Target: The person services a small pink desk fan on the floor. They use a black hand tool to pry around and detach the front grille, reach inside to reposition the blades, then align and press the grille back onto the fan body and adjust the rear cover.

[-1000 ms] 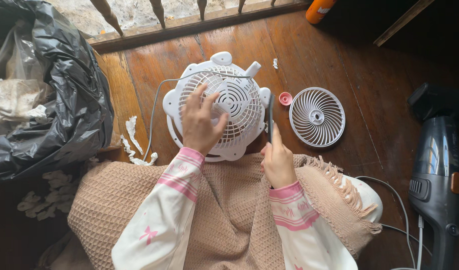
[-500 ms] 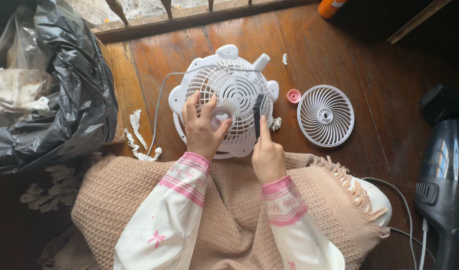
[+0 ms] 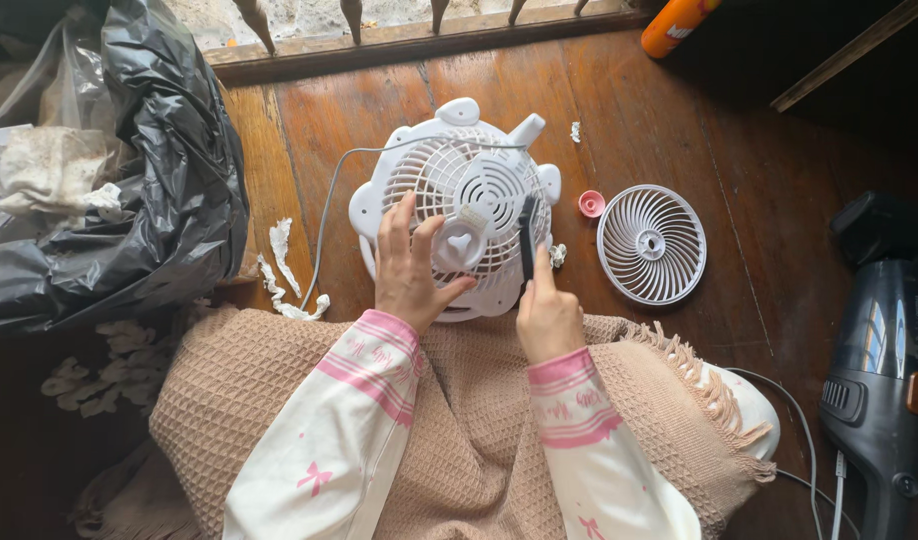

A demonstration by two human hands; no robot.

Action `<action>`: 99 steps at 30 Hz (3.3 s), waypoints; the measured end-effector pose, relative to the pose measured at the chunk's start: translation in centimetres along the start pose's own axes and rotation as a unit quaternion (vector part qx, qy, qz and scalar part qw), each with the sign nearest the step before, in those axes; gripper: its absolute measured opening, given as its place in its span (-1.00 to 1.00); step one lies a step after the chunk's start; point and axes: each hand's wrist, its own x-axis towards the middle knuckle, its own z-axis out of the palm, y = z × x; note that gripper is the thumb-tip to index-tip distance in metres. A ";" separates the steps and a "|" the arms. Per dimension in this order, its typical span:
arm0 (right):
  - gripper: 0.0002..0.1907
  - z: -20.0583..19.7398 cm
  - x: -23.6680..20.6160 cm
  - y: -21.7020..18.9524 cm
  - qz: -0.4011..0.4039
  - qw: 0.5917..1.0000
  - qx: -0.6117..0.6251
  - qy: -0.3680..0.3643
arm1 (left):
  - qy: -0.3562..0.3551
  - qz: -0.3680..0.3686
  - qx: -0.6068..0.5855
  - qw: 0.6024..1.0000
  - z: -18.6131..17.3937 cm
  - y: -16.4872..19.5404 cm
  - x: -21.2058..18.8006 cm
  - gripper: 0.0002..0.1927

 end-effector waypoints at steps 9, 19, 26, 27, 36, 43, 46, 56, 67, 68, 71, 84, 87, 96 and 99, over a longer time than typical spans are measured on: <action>-0.38 -6.2 -3.8 0.5 -0.142 0.986 -0.062 -0.062 | 0.031 -0.026 -0.028 0.999 0.9 0.8 -0.1 0.28; -0.23 -5.8 -1.8 -2.2 -0.086 0.961 -0.189 -0.183 | 0.061 -0.048 -0.004 0.997 2.2 2.2 -1.0 0.27; -0.16 -3.0 -2.7 -6.6 -0.017 0.948 -0.246 -0.200 | 0.072 -0.051 0.003 0.996 2.6 2.8 -1.1 0.23; -0.17 -2.5 -3.4 -7.0 -0.019 0.949 -0.252 -0.187 | 0.074 -0.050 0.004 0.996 2.5 2.8 -1.1 0.21; -0.21 -1.2 -3.3 -7.1 -0.039 0.957 -0.244 -0.150 | 0.085 -0.039 0.003 0.996 2.5 3.0 -1.4 0.14; -0.30 -1.7 -3.2 -7.3 -0.056 0.966 -0.217 -0.129 | 0.075 -0.041 0.012 0.996 2.3 2.9 -1.8 0.16; -0.27 -2.3 -2.8 -7.1 -0.067 0.965 -0.225 -0.117 | 0.085 -0.034 0.008 0.996 2.4 3.0 -1.5 0.17; -0.41 -7.1 0.7 -3.4 -0.239 0.893 -0.358 -0.132 | 0.062 -0.046 0.031 0.997 2.3 2.8 -1.5 0.20; -0.37 -9.8 2.0 -5.9 -0.249 0.851 -0.451 -0.101 | 0.057 -0.040 0.029 0.997 1.8 2.8 -1.7 0.20; -0.36 -9.3 1.2 -5.9 -0.215 0.858 -0.450 -0.121 | 0.060 -0.038 0.028 0.997 1.9 2.8 -1.7 0.19; -0.36 -7.6 0.5 -6.3 -0.164 0.869 -0.448 -0.132 | 0.069 -0.035 0.023 0.997 2.1 2.8 -1.5 0.18; -0.76 -10.8 8.9 -9.5 -0.477 0.766 -0.412 -0.126 | 0.054 -0.030 0.026 0.998 2.1 2.1 -2.1 0.23; -0.75 -10.7 8.9 -10.0 -0.464 0.771 -0.416 -0.133 | 0.050 -0.026 0.027 0.998 2.1 1.9 -2.2 0.23; -0.70 -11.5 6.6 -9.2 -0.411 0.801 -0.420 -0.114 | 0.048 -0.030 0.030 0.998 2.0 2.2 -2.2 0.23; -0.72 -10.9 4.4 -8.0 -0.400 0.814 -0.393 -0.148 | 0.070 -0.005 0.032 0.997 1.8 2.3 -2.0 0.25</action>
